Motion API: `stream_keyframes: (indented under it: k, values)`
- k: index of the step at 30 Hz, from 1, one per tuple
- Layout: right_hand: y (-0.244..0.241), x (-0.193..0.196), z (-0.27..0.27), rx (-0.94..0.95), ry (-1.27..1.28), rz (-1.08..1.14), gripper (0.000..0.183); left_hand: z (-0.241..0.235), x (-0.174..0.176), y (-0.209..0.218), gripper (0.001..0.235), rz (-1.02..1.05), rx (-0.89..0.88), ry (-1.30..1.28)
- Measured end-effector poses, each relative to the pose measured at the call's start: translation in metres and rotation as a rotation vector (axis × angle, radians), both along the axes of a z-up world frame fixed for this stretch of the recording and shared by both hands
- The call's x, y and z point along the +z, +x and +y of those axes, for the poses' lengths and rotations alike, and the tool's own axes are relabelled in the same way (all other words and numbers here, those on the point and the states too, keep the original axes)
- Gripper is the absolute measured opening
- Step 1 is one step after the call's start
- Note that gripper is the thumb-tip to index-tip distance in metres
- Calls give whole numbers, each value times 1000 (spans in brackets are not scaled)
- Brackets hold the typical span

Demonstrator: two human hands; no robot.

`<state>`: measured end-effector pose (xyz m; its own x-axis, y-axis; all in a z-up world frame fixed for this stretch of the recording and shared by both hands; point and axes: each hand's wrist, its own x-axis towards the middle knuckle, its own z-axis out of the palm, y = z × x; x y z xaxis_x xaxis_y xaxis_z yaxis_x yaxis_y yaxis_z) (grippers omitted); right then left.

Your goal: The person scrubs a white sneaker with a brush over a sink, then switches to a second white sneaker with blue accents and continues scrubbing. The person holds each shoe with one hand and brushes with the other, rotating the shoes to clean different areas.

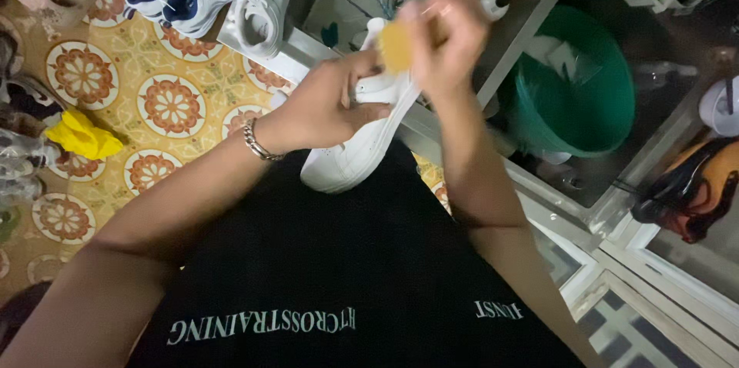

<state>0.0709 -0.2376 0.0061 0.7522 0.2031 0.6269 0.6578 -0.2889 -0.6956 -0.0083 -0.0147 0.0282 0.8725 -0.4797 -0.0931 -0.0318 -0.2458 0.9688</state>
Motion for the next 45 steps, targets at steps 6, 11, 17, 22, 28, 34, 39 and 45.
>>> stream_keyframes:
  k: [6, 11, 17, 22, 28, 34, 39, 45]
  values:
    - [-6, 7, -2, 63, 78, 3, 34, -2, 17, -5, 34, -44, 26, -64]
    - [-20, 40, 16, 251, -64, -38, 37, -3, 5, -8, 38, -57, 38, -104]
    - [18, -10, -21, 136, 25, -156, 23, -3, 19, -7, 75, -15, 24, -6]
    - [-15, -11, 1, 140, -1, -84, 31, 7, 13, -8, 68, -20, 43, 94]
    - [-34, 5, 18, 81, 39, -49, 33, 9, 28, -3, 72, 11, 35, 89]
    - [5, 3, -13, 16, -14, 14, 40, 5, 32, -8, 94, 45, 15, 121]
    - [2, 25, -1, 214, 5, -54, 34, 0, 39, -8, 45, -105, 11, -7]
    - [17, 34, -10, 231, -64, -67, 29, -4, 23, -14, 50, -5, 1, 122]
